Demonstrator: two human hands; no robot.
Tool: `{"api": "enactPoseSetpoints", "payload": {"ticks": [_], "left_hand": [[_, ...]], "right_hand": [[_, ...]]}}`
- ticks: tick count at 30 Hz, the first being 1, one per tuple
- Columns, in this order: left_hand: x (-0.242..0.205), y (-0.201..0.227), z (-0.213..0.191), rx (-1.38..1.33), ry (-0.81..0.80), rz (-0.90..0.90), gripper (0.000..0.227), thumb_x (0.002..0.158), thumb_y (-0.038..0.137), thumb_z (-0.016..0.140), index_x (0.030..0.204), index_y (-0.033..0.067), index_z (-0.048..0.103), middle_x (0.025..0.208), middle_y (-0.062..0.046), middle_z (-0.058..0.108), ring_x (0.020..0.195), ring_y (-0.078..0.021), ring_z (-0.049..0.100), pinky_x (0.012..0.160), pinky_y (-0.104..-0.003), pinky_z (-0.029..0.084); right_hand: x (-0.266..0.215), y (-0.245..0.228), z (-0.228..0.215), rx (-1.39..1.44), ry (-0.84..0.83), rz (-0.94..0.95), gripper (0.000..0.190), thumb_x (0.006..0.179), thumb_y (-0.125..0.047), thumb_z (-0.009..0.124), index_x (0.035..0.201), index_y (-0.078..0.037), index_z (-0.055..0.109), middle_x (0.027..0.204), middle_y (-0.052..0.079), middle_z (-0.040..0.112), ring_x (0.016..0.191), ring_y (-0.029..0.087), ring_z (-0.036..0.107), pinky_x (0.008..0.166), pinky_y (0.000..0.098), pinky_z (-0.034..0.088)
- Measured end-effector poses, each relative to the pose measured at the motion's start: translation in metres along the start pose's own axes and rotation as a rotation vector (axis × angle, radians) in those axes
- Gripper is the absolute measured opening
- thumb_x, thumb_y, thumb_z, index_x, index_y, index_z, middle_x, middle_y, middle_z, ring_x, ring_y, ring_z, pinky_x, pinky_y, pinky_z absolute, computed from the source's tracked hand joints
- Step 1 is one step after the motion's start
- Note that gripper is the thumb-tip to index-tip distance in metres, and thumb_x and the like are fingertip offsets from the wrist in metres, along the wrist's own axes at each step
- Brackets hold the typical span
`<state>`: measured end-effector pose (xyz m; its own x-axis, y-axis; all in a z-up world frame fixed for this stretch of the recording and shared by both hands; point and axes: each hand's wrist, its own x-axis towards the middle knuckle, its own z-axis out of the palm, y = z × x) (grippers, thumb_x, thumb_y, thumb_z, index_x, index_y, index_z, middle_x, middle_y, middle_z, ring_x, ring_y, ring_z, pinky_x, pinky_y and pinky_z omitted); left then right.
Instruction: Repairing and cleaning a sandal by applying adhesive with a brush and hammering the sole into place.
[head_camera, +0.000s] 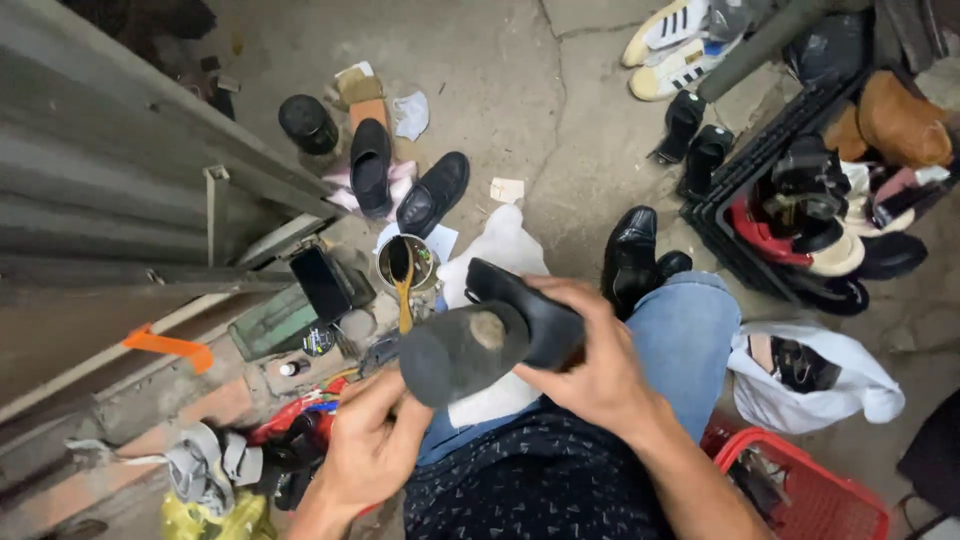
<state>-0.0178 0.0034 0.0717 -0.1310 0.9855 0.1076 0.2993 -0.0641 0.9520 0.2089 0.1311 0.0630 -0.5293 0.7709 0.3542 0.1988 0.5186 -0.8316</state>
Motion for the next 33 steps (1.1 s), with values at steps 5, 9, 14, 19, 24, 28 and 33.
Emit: {"api": "enactPoseSetpoints", "payload": {"ticks": [5,9,14,19,24,28,33], "left_hand": [[-0.013,-0.042,0.026,0.057,0.179,0.166,0.018,0.097,0.013,0.062,0.102,0.0007,0.074,0.101,-0.010,0.077,0.092,-0.0218,0.074,0.085,-0.035,0.061],[0.009,-0.014,0.038,-0.130,0.029,-0.045,0.028,0.104,0.023,0.054,0.081,0.0084,0.060,0.064,0.000,0.043,0.058,-0.0128,0.034,0.054,-0.036,0.029],[0.025,-0.003,0.060,-0.130,-0.165,-0.185,0.035,0.107,0.024,0.048,0.074,0.0127,0.054,0.067,0.001,0.052,0.063,-0.0113,0.052,0.064,-0.029,0.044],[0.006,-0.020,0.082,-0.129,-0.073,0.086,0.019,0.102,0.019,0.055,0.100,0.0028,0.064,0.063,-0.002,0.047,0.052,-0.0128,0.034,0.046,-0.030,0.030],[0.023,-0.025,0.094,-0.002,-0.135,0.182,0.035,0.104,0.023,0.056,0.132,0.0026,0.063,0.127,-0.018,0.072,0.109,-0.0319,0.075,0.092,-0.044,0.065],[0.020,-0.016,0.100,-0.029,-0.017,0.208,0.026,0.100,0.017,0.062,0.076,0.0094,0.056,0.066,-0.006,0.051,0.064,-0.0255,0.047,0.056,-0.037,0.042],[0.027,-0.032,0.092,-0.029,0.059,0.127,0.032,0.094,0.001,0.065,0.125,-0.0024,0.071,0.116,-0.026,0.075,0.111,-0.0450,0.067,0.084,-0.054,0.059]], "right_hand": [[-0.015,-0.014,-0.018,-0.224,0.032,0.057,0.090,0.068,-0.034,0.097,0.137,-0.003,0.049,0.136,0.014,0.064,0.129,0.030,0.064,0.110,0.0432,0.054],[-0.027,-0.004,-0.030,-0.167,0.057,0.099,0.090,0.065,-0.026,0.099,0.136,-0.003,0.049,0.132,0.018,0.063,0.126,0.031,0.063,0.109,0.0403,0.052],[-0.056,0.009,-0.043,-0.100,0.113,0.162,0.079,0.067,-0.025,0.097,0.128,-0.007,0.050,0.127,0.016,0.063,0.121,0.031,0.064,0.106,0.0402,0.048],[-0.090,0.016,-0.051,-0.057,0.209,0.299,0.078,0.070,-0.023,0.091,0.129,-0.003,0.043,0.130,0.021,0.061,0.125,0.033,0.062,0.109,0.0440,0.050],[-0.092,0.036,-0.055,-0.057,0.224,0.300,0.073,0.074,-0.024,0.089,0.129,-0.006,0.045,0.132,0.020,0.059,0.126,0.032,0.060,0.107,0.0424,0.049],[-0.106,0.040,-0.048,-0.090,0.311,0.383,0.079,0.066,-0.022,0.095,0.128,-0.003,0.049,0.128,0.019,0.062,0.124,0.033,0.062,0.107,0.0461,0.044],[-0.102,0.062,-0.042,-0.062,0.432,0.467,0.091,0.057,-0.026,0.103,0.128,-0.003,0.050,0.116,0.018,0.065,0.107,0.030,0.064,0.101,0.0492,0.044]]}}
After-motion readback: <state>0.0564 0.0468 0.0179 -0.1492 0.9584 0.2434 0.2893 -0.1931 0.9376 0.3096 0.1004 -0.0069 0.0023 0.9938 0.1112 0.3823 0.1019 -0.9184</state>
